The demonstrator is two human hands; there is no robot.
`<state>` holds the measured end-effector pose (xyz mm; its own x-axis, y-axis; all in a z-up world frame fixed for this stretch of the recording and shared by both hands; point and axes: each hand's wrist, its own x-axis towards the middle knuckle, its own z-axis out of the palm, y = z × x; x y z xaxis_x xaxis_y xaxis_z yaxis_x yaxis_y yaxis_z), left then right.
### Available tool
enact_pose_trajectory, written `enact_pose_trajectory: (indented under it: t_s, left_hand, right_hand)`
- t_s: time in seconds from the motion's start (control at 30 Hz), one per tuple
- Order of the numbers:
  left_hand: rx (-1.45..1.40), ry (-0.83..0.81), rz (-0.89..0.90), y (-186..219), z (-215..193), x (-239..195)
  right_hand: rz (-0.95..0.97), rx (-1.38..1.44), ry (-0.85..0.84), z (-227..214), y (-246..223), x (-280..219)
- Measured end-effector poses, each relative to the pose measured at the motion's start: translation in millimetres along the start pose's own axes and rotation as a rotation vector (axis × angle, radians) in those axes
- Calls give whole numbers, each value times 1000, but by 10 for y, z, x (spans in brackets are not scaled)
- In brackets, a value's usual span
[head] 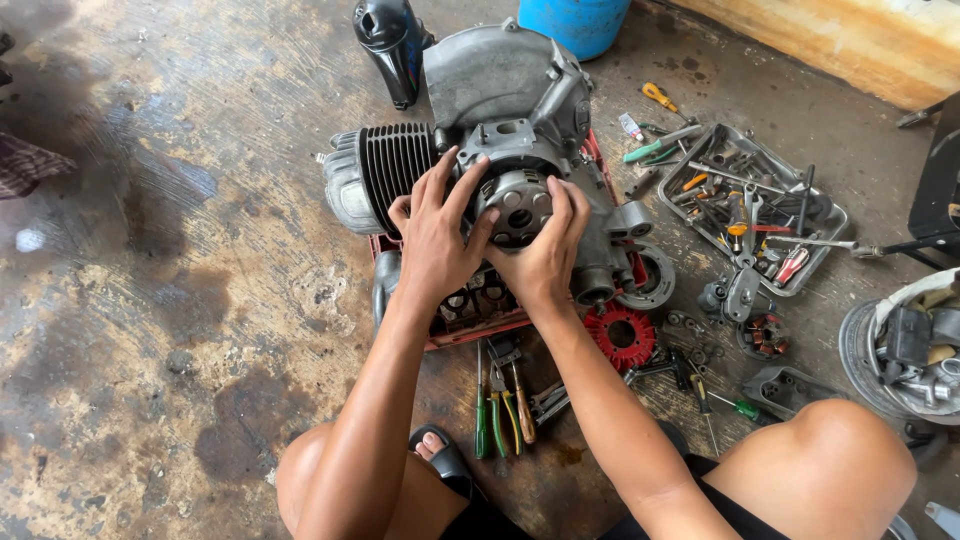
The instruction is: The person sits on the floor and assembles a motorcycle engine, installing a rotor and a gear onto the crankshaft. They then apply oil to a small component using a bottle with a nozzle and insert a wire into the engine casing.
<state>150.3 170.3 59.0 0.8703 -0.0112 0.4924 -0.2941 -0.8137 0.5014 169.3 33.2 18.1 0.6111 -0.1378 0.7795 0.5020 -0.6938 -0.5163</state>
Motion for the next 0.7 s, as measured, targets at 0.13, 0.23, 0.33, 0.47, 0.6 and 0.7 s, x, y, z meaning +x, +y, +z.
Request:
enact_pose_trajectory:
  t_s: [0.13,0.23,0.33,0.47,0.6,0.7]
  left_hand:
    - [2,4,1,12,9,0]
    - [11,22,-10,-11,29,-14]
    - [-11,9,12,-58,44,-13]
    - [18,-45,-12,-59,54,-25]
    - [28,-53,-10,-46,32,-32]
    - [42,-44,6,-63,53,-41]
  right_hand:
    - [36,2,-2,15,6,-34]
    - [35,-1,5,40,-11,-28]
    - [36,-15,6,52,41,-33]
    - [-74,-33,-46,-4,33,-5]
    - [-81,-28,-86,-58,23,5]
    - [-106,-8,-162,-113,19,28]
